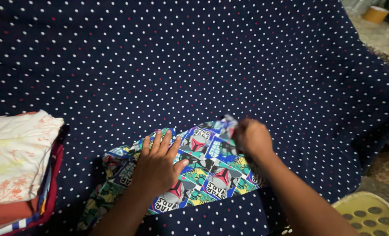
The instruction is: The person folds several garments on a dark blue polka-dotted surface. They fold a coral-colored top, a white patterned top, and a Star Wars-themed short, placing each folded item into a growing stack.
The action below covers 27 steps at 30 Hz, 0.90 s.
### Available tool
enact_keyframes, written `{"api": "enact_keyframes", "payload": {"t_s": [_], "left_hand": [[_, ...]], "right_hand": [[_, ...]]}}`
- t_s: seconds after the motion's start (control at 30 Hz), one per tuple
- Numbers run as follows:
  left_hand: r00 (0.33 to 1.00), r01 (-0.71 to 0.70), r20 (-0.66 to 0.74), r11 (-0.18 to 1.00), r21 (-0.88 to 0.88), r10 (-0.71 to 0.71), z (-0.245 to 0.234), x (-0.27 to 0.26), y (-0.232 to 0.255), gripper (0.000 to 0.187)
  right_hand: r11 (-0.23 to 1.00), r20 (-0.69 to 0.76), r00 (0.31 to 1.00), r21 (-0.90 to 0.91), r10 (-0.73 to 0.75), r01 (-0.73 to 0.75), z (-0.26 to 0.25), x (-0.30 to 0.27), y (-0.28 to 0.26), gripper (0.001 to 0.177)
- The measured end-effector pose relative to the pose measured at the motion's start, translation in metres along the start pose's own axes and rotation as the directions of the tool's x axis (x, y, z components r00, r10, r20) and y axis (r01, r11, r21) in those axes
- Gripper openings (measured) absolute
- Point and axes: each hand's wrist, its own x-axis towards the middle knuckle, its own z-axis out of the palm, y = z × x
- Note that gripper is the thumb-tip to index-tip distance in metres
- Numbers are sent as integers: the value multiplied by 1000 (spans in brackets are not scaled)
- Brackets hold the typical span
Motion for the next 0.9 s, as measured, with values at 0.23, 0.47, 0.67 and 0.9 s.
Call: {"api": "enact_keyframes", "payload": {"t_s": [0.23,0.47,0.67,0.9], "left_hand": [[1000,9,9,1000,-9,-8,1,0,1,73],[993,-23,-117,997,-79,14,5,-4,-3,68],[989,-32,-146,992,-118,15,5,-4,-3,67],[985,-35,-174,989,-142,10,4,-4,-1,66]], "right_hand": [[928,-229,910,55,-347,368,12,13,-10,32],[769,105,969,592,222,-240,37,84,25,14],[728,-9,958,653,285,-211,56,109,69,14],[996,-199,979,74,-36,51,24,69,22,19]]}}
